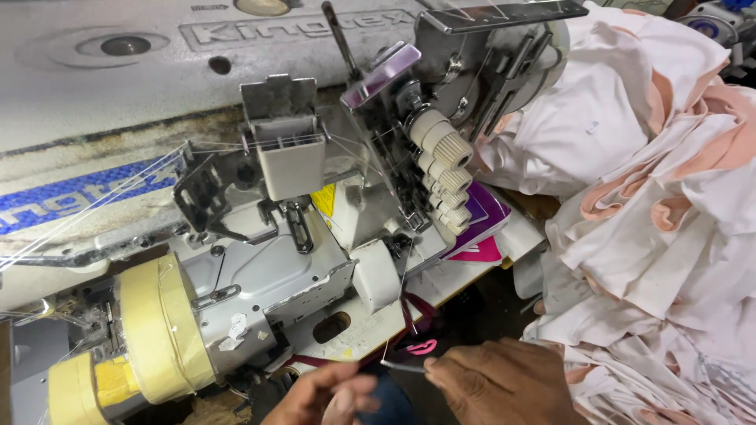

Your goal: The person threads a sewing machine by hand, guiding the thread through the tension discs and needle area. The hands repeatedly pull and adjust the thread to ensure it is properly seated in the machine's threading path.

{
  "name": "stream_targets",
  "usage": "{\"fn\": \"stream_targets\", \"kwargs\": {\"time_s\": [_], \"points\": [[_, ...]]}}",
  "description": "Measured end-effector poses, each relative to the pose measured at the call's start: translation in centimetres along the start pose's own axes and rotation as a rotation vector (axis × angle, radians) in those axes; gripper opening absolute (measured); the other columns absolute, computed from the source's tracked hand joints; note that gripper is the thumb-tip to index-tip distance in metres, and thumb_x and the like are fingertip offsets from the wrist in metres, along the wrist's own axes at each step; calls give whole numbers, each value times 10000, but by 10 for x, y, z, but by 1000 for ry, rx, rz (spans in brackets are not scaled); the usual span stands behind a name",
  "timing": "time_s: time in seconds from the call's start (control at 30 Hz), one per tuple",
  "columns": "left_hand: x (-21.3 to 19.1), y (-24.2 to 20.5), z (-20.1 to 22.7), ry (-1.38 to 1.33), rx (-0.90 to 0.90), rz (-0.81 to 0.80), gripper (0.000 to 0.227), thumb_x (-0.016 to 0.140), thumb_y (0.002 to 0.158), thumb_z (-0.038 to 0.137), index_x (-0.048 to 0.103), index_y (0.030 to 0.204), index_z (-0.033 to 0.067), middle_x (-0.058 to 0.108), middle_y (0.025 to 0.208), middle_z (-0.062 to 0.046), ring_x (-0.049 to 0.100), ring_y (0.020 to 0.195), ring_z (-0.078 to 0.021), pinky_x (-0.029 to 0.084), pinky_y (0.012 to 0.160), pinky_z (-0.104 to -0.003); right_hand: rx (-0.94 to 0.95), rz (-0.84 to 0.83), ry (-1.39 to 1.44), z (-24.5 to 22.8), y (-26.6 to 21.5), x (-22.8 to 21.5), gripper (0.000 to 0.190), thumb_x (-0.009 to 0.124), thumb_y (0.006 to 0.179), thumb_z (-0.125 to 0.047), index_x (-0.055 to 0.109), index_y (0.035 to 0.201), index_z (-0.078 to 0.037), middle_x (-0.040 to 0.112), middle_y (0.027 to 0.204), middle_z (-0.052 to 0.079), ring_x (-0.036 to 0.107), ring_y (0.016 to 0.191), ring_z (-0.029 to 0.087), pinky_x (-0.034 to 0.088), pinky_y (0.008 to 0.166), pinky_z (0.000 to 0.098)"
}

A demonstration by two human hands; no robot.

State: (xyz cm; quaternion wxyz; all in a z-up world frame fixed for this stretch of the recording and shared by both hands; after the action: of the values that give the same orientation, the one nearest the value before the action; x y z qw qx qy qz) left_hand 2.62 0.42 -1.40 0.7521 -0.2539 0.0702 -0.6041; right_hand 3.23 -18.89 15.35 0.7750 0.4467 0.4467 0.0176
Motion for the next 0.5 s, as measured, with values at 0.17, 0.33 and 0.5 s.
{"fn": "stream_targets", "kwargs": {"time_s": [0.17, 0.33, 0.5], "points": [[65, -13, 111, 89, 352, -274, 359, 778, 833, 207, 820, 1095, -35, 849, 687, -139, 732, 463, -164, 587, 394, -260, 152, 21, 90, -3, -26, 8, 80, 703, 880, -134, 720, 890, -211, 692, 791, -69, 594, 515, 79, 471, 502, 246], [67, -13, 135, 330, 658, -138, 203, 738, 885, 218, 839, 786, 73, 757, 606, -7, 604, 451, -68, 485, 416, -223, 279, 79, 195, 40, -32, 7, 135, 781, 874, -199, 758, 956, -95, 763, 854, 45, 723, 633, 126, 573, 548, 258], [57, -3, 132, 577, 872, 72, 185, 704, 887, 258, 834, 912, 130, 773, 632, 43, 623, 506, -38, 525, 470, -214, 483, 153, 227, 77, -22, 18, 166, 757, 885, -113, 763, 995, 12, 760, 900, 124, 746, 718, 168, 626, 648, 248]]}}
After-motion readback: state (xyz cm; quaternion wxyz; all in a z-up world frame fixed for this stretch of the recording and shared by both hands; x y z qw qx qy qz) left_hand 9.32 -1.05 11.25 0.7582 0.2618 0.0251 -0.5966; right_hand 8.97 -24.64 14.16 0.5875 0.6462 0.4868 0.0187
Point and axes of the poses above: each hand's wrist, its own y-axis towards the middle knuckle, its own x-axis out of the palm, z = x × y, the point moved 3 cm from there along y, towards the middle knuckle
